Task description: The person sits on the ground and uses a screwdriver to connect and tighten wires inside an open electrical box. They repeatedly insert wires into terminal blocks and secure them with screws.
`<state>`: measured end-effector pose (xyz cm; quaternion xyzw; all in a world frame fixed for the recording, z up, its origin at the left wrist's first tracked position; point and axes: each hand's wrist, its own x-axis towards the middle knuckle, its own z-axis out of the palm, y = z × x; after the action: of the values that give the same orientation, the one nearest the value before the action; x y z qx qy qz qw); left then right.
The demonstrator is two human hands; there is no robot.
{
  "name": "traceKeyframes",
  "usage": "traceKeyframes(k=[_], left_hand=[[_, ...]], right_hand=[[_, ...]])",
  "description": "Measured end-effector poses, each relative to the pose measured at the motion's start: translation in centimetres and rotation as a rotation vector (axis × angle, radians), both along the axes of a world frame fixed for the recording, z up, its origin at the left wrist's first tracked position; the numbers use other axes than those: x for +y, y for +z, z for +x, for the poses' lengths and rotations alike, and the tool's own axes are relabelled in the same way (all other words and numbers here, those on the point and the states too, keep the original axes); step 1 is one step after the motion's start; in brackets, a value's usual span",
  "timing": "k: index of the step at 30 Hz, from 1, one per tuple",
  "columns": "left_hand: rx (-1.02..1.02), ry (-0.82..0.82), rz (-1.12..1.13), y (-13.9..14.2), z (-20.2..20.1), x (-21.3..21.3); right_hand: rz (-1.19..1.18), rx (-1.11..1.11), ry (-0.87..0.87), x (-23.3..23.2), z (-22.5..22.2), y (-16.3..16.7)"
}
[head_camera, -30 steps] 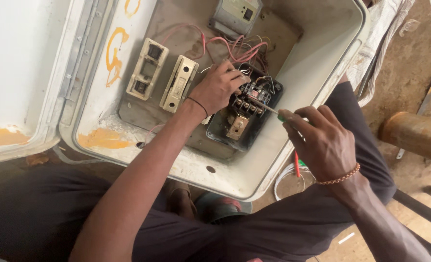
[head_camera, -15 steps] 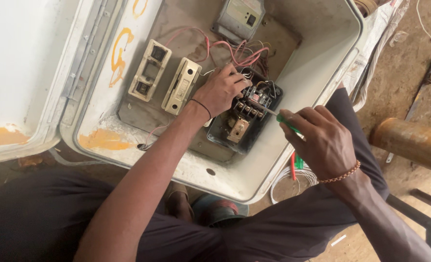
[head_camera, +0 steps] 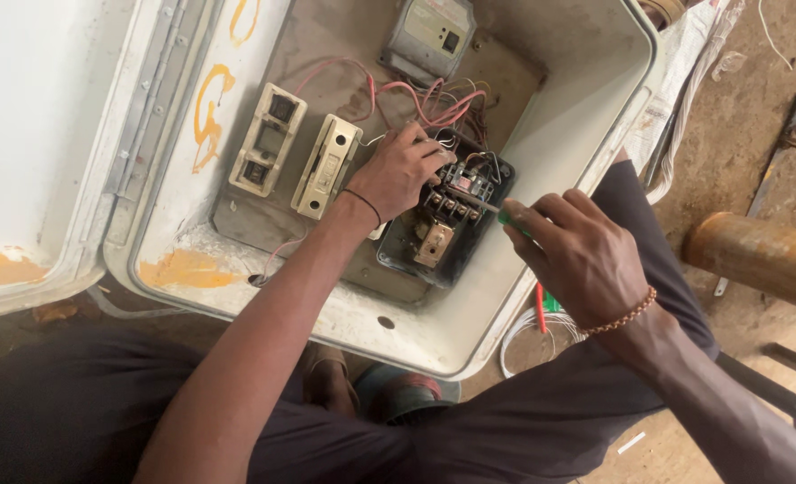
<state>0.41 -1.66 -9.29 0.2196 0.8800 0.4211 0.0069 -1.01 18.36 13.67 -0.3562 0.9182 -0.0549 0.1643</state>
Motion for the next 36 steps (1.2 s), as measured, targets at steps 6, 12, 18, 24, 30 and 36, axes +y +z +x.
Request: traceKeyframes(k=[6, 12, 18, 24, 30, 36], left_hand=[[-0.015, -0.008, 0.008, 0.1, -0.1, -0.1], [0.026, 0.006, 0.017, -0.3, -0.1, 0.0], [0.040, 0.004, -0.006, -1.0, 0.0, 0.2], [0.025, -0.008, -0.111, -1.2, -0.4, 0.5], [-0.043, -0.010, -0.022, -1.7, -0.5, 0.7], [-0.077, -0.020, -0.004, -2.1, -0.4, 1.0]], right_hand=[[0.014, -0.014, 0.053, -0.4, -1.3, 0.2], [0.126, -0.023, 0.183, -1.5, -1.7, 0.7], [0.486, 0.144, 0.708, -4.0, -2.2, 0.1], [0.661, 0.041, 0.868, -7.4, -4.4, -1.1], [0.634, 0.055, 0.889, -5.8, -4.5, -1.3], [0.664, -0.146, 0.578, -7.3, -3.5, -1.3]])
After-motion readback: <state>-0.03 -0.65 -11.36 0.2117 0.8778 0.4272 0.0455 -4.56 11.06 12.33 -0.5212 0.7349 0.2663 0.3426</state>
